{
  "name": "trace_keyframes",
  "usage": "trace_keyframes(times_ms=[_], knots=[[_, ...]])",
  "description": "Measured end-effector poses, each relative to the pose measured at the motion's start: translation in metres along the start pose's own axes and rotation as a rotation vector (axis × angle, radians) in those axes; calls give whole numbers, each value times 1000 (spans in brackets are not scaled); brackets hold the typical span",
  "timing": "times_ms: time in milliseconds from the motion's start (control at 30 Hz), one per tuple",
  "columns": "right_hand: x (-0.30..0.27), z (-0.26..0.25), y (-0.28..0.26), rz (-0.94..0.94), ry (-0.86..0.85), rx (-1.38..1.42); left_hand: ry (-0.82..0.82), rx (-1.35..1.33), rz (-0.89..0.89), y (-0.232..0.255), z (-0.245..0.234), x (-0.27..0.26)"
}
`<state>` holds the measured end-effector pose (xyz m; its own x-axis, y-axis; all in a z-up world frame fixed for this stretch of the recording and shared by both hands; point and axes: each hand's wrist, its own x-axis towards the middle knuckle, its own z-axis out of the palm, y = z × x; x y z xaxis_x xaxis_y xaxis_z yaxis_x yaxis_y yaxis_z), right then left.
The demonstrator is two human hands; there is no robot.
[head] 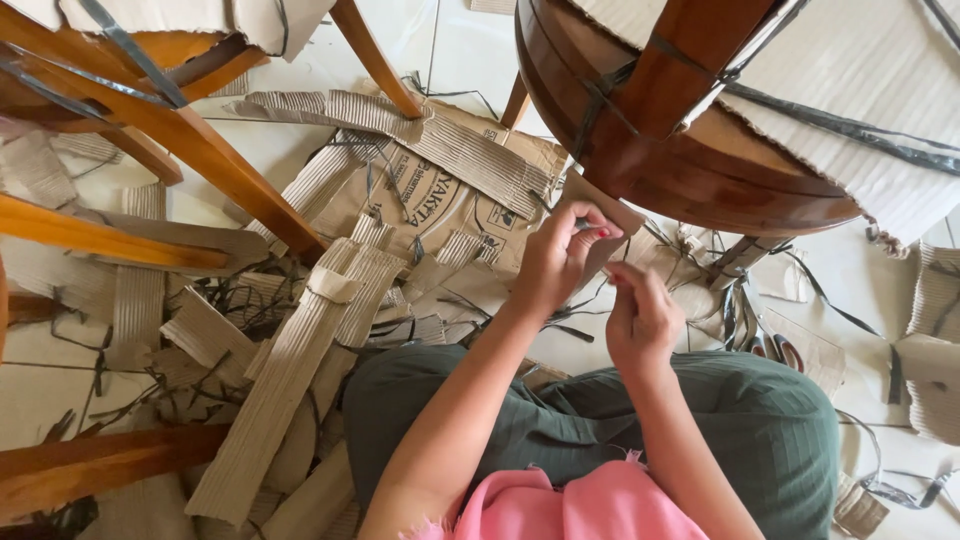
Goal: Wrapping wooden chair legs with corrugated cardboard and securing them with plastic ties for protection during transport.
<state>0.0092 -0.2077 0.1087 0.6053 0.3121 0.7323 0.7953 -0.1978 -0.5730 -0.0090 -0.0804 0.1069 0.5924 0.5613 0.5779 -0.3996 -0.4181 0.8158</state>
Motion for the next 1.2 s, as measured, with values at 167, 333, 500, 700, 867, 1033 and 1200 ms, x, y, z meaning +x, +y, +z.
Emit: trace_keyframes(times_ms=[167, 333, 500, 700, 867, 1033, 1200], knots=[[-5, -17, -11, 225, -121, -81, -102, 258, 99, -24, 0, -8], [-1, -25, 1, 290, -286, -161, -96, 398, 222, -25, 3, -10], [2, -12, 4, 361, -374, -150, -67, 483, 245, 0, -1, -2], [15, 0, 4, 634, -426, 215, -2, 485, 267, -2, -1, -14], [23, -5, -4, 608, -436, 292, -53, 275, 184, -12, 0, -12], [35, -18, -32, 501, -457, 126, -242, 1, -54, 20, -28, 16], [31, -23, -47, 318, -365, -86, -408, 254, 287, 25, -40, 24]])
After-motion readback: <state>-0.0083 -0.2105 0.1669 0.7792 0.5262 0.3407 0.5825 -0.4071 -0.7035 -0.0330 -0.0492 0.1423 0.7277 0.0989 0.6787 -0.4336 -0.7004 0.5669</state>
